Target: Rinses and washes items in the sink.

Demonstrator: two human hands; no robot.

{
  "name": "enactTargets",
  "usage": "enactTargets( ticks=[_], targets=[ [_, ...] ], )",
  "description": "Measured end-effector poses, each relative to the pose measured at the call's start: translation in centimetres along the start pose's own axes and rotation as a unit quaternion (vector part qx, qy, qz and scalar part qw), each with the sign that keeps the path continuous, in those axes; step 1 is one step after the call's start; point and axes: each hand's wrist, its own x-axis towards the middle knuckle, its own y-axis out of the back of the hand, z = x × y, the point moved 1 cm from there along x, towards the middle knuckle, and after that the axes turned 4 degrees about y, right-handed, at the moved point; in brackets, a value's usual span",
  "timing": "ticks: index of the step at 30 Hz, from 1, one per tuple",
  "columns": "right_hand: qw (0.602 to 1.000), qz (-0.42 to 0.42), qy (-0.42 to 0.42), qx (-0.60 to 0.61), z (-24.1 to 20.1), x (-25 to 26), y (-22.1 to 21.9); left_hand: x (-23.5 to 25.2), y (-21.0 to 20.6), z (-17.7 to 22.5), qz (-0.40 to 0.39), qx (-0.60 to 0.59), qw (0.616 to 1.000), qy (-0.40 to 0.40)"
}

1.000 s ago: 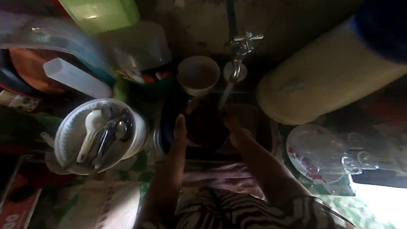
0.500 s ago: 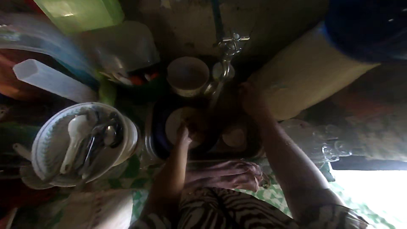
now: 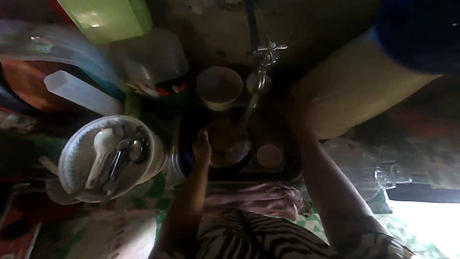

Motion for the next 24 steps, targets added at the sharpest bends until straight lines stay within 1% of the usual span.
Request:
enactTargets(
  ticks=[2,4,6,8,10,13,16,20,24],
  targets=[
    [0.999,0.039,0.016,0.027,1.4,0.0,-2.6,-0.8,1.0,1.3,0.011,0.048,0.997,-0.050],
    [0.995,0.048,-0.012,0.088,1.0,-0.5,-3.7,-1.4,2.0,1.9,0.024,0.052,0.995,-0.085],
    [0.987,0.056,-0.041,0.146,0.8,-0.9,-5.1,-1.2,2.8,2.0,0.061,0.047,0.992,-0.103],
    [0.977,0.047,-0.074,0.195,1.0,-1.2,-6.8,-0.7,3.4,1.9,0.087,0.031,0.992,-0.085],
    [0.967,0.031,-0.104,0.232,0.5,-1.7,-7.7,-0.1,3.5,1.5,0.091,-0.008,0.994,-0.065],
    [0.951,0.007,-0.140,0.275,-0.6,-2.9,-8.1,0.6,2.9,0.3,0.071,-0.058,0.994,-0.051],
    [0.944,-0.008,-0.169,0.283,-0.8,-3.5,-8.8,0.6,1.9,-0.5,0.040,-0.090,0.995,-0.016],
    [0.935,-0.014,-0.177,0.307,-0.6,-4.1,-9.0,0.2,0.5,-0.5,0.005,-0.159,0.987,0.035],
    [0.927,-0.013,-0.181,0.328,-0.5,-4.3,-9.3,-0.5,-0.4,0.5,-0.010,-0.168,0.984,0.056]
  ],
)
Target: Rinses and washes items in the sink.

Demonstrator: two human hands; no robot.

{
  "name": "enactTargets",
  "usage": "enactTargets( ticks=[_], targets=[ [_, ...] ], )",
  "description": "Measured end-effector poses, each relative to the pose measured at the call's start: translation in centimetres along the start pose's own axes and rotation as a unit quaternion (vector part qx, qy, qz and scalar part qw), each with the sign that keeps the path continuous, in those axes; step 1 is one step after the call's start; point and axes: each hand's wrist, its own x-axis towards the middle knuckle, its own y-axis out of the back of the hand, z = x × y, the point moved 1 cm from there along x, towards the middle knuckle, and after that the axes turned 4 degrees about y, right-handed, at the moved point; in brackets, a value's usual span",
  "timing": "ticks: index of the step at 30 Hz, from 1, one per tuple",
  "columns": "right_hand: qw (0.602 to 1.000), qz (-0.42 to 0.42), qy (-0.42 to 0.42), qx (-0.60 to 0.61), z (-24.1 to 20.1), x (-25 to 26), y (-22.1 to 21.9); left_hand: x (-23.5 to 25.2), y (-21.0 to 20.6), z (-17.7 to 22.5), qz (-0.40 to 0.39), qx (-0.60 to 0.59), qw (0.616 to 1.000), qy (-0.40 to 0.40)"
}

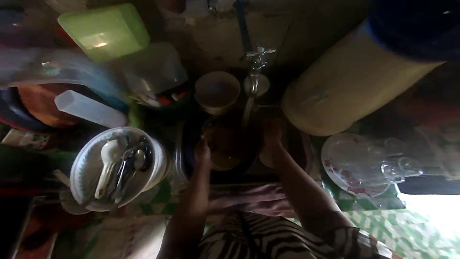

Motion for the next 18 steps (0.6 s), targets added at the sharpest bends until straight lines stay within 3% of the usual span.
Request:
enactTargets(
  ticks=[9,13,18],
  targets=[
    [0.997,-0.035,-0.042,0.048,1.7,-0.2,-0.9,2.1,-1.1,-1.3,-0.051,0.094,0.991,-0.074],
    [0.994,-0.033,-0.060,0.086,2.8,-0.5,-1.6,2.2,-1.2,-1.7,-0.052,0.112,0.991,-0.056],
    [0.995,-0.045,-0.068,0.065,3.0,-0.8,-2.1,1.5,-1.8,-1.2,-0.066,0.025,0.997,-0.039]
  ],
)
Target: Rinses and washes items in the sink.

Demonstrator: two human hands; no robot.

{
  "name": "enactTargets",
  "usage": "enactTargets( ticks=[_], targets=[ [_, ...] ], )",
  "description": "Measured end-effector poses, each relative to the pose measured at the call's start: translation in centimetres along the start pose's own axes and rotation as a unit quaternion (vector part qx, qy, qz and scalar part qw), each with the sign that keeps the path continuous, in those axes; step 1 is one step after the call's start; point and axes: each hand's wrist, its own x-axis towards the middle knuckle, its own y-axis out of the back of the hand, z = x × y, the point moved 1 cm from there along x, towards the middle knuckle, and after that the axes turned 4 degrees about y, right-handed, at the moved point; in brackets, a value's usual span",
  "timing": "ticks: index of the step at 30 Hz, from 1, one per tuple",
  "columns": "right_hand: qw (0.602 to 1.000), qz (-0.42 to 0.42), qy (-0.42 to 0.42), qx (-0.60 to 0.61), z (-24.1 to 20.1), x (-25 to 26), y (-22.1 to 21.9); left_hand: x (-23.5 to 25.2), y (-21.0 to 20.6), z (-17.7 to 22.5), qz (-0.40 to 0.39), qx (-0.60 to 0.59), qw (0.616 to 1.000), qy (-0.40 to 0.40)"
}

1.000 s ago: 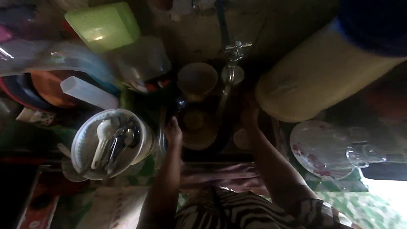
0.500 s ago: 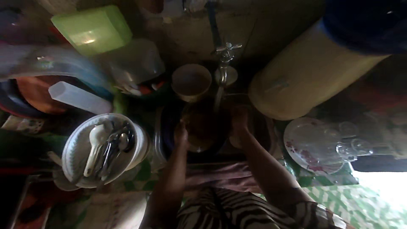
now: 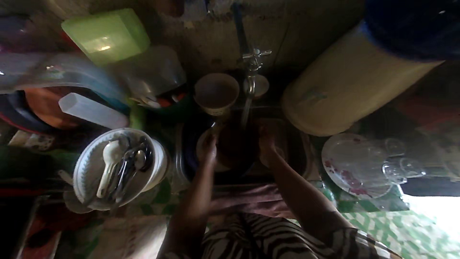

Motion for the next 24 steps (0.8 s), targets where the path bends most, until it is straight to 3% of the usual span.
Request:
enactTargets(
  ticks=[3,5,9,13,15,17,19,22,24],
  targets=[
    [0.998,-0.025,-0.019,-0.053,0.1,0.3,-0.1,-0.5,-0.4,0.8,-0.055,-0.078,0.995,0.041],
    [0.995,-0.048,-0.020,-0.083,0.4,0.5,0.1,-0.6,-0.5,1.0,-0.074,-0.070,0.993,0.062],
    [0.985,-0.081,0.039,-0.149,0.1,1.1,0.6,-0.3,-0.2,0.0,-0.023,0.048,0.998,0.014],
    [0.910,-0.083,0.149,-0.378,-0.2,0.8,-0.7,-1.0,-1.1,-0.4,0.021,0.137,0.990,-0.034],
    [0.888,-0.106,0.185,-0.408,0.2,0.9,-2.8,-2.6,-2.2,1.5,0.012,0.191,0.981,-0.022],
    [0.896,-0.128,0.208,-0.370,-0.4,-0.1,-5.3,-3.8,-3.2,2.6,0.002,0.217,0.976,0.009],
    [0.879,-0.213,0.270,-0.330,-0.4,-1.3,-6.7,-3.8,-3.8,2.7,0.001,0.198,0.980,0.025],
    [0.787,-0.392,0.317,-0.356,-1.6,-3.8,-3.9,-3.0,-3.7,1.6,0.023,0.099,0.994,0.047],
    [0.764,-0.403,0.311,-0.397,-1.2,-3.3,-0.7,-2.3,-3.2,0.3,0.007,0.025,0.999,0.038]
  ],
)
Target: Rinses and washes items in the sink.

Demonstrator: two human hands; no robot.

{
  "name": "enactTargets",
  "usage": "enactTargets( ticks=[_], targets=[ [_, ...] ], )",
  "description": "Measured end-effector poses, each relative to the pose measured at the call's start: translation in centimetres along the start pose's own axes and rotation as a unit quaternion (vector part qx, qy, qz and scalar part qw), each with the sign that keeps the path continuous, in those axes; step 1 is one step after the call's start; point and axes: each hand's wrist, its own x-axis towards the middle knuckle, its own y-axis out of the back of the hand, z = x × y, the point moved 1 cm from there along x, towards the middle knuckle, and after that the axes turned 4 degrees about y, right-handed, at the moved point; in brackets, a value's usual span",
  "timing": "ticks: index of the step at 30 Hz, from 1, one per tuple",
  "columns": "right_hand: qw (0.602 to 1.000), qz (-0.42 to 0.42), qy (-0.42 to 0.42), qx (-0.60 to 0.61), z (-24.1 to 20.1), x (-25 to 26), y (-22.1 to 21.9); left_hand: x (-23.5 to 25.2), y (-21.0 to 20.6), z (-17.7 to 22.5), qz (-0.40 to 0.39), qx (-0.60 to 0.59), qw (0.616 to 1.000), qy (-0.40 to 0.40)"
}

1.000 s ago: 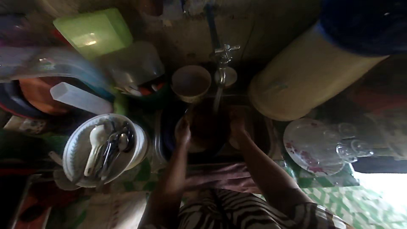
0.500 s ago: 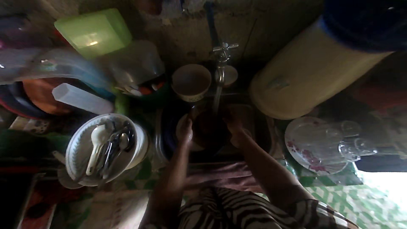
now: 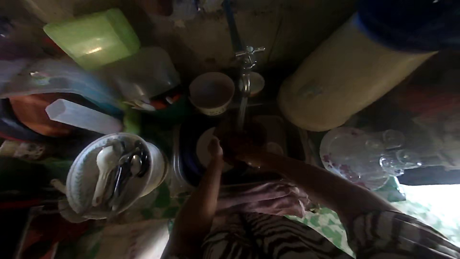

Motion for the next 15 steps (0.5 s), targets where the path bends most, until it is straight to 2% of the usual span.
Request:
enactTargets(
  ticks=[2,4,6,7,9,11,12,14,15],
  targets=[
    [0.996,0.050,-0.077,-0.010,2.1,-0.8,1.3,0.0,0.0,-0.8,-0.034,-0.027,0.999,0.001],
    [0.983,0.106,-0.148,-0.033,2.4,0.4,2.1,-0.2,-0.8,-1.2,-0.045,-0.032,0.998,0.006],
    [0.972,0.169,-0.165,-0.006,2.2,3.6,0.4,0.2,-1.6,-1.2,-0.037,-0.034,0.999,-0.001],
    [0.975,0.174,-0.140,0.011,1.5,4.7,-0.4,0.4,-1.7,-1.0,-0.027,-0.033,0.999,0.002],
    [0.993,0.098,-0.046,0.035,-0.5,4.5,-1.6,0.6,-1.4,-0.7,-0.007,-0.011,1.000,0.014],
    [0.998,0.034,0.046,0.026,-0.7,2.0,-1.8,0.9,-0.7,-0.2,0.015,0.035,0.999,-0.002],
    [0.998,0.016,0.053,0.009,-0.3,0.3,-1.3,1.2,-0.3,-0.3,0.020,0.047,0.999,-0.007],
    [1.000,-0.001,-0.027,-0.010,1.4,-1.8,0.6,1.5,0.1,-0.8,0.016,0.015,1.000,-0.017],
    [0.995,0.036,-0.091,0.013,1.8,-2.1,1.6,1.3,0.1,-1.2,0.005,-0.003,1.000,-0.022]
  ],
)
